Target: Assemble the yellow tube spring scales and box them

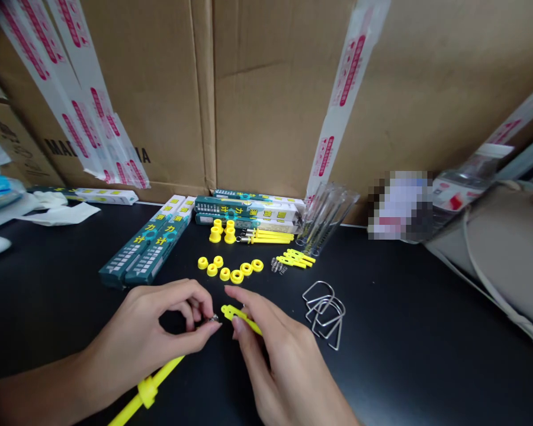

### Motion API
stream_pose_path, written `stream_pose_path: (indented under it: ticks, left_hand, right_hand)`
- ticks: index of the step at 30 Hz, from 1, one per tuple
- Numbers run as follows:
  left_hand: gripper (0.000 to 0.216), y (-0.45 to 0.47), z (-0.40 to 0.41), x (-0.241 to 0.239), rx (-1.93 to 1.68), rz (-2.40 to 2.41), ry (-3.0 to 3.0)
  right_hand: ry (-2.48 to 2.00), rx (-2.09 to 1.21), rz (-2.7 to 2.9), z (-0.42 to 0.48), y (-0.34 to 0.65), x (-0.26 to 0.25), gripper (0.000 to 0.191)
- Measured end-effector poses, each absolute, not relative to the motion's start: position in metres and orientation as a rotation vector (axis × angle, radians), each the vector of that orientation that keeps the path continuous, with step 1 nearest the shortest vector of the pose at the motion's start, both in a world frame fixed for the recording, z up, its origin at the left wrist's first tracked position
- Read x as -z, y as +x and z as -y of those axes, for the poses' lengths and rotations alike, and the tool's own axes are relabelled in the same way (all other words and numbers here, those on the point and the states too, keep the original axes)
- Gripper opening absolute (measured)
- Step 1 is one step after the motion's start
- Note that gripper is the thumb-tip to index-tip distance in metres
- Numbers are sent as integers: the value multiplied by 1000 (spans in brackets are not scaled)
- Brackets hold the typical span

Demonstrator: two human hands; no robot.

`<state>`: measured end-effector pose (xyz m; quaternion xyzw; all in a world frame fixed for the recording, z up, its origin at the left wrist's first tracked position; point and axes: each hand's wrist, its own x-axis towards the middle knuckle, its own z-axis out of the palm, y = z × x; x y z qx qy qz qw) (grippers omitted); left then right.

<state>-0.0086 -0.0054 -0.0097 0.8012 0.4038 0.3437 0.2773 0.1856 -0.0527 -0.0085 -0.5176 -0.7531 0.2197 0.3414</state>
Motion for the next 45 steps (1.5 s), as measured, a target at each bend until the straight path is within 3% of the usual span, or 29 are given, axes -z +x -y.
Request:
stream_pose_path:
  ticks: [10,29,34,40,45]
  left_hand:
    - [14,-10,6,12,-934,-1079,2148]
    - [13,-11,7,16,-906,-1089,2129]
    - [13,-10,7,17,-896,-1101,2119]
    - [13,-10,6,19,-870,-1146,2103]
    - [13,-8,6,20,-869,-1164,2093]
  right_hand:
    - [-1362,-439,1938,61,185,9,5]
    - [-1196,-21,2022,61,172,14,12]
    - [-1244,-81,1994,60,172,14,16]
    - [-1383,-539,1884,54,168,12,17]
    - [-1424,-675,1823,52,166,14,19]
